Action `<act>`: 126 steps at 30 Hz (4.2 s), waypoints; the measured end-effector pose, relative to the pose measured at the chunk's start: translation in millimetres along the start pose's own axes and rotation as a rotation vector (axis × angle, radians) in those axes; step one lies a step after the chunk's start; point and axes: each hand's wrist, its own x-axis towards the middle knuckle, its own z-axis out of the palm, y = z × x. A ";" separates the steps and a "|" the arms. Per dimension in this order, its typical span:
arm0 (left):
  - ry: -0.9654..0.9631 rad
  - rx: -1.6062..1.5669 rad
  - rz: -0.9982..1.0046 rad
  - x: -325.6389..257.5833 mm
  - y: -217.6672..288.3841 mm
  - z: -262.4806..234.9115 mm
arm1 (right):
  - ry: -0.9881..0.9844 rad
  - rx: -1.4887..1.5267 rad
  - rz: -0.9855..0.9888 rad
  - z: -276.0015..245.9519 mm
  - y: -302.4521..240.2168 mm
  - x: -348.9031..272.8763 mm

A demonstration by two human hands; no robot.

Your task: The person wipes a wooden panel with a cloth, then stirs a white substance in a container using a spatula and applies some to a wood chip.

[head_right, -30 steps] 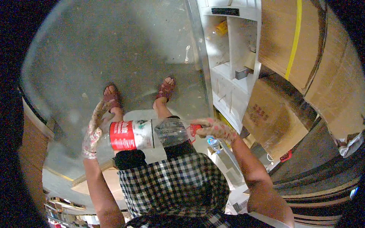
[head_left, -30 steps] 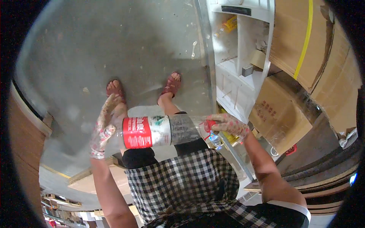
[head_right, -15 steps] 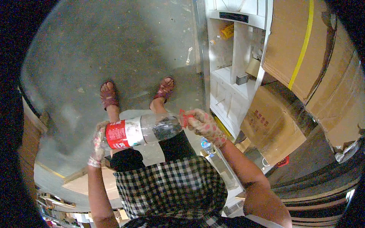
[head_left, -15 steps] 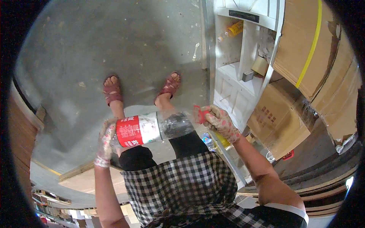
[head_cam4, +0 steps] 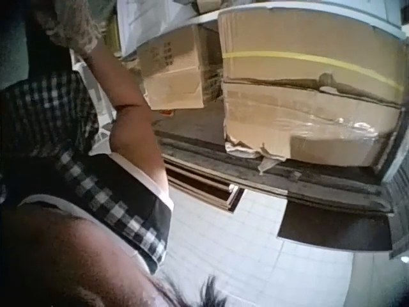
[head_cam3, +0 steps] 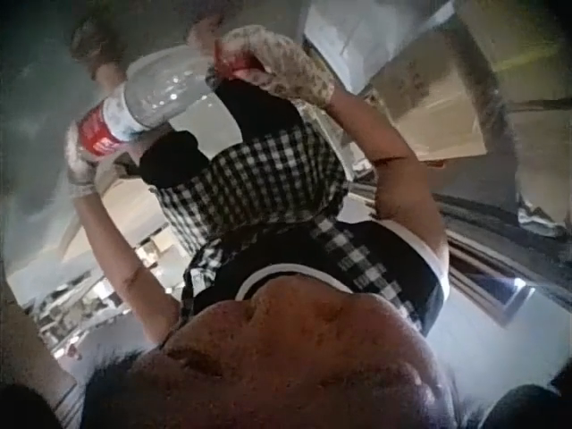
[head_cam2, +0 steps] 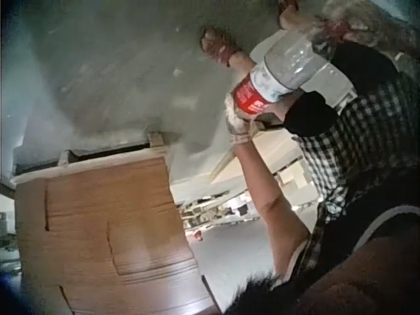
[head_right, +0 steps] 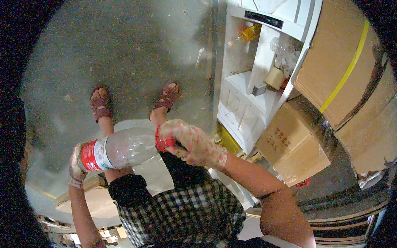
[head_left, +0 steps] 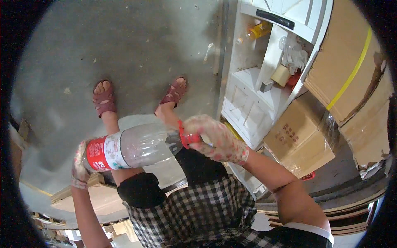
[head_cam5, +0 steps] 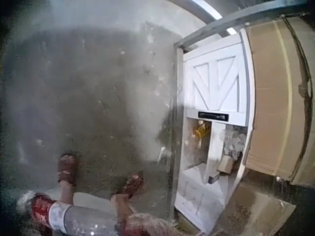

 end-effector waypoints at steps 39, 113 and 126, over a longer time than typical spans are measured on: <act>0.153 0.828 0.567 112.6 17.1 200.8 | 0.636 1.315 1.078 33.2 120.8 -140.9; -0.797 0.863 1.021 -358.1 81.5 467.0 | 1.048 0.360 -0.344 -73.0 -335.3 -247.2; -1.110 0.939 0.988 -396.1 15.4 618.5 | 1.181 -0.272 -0.475 -171.2 -283.0 -483.2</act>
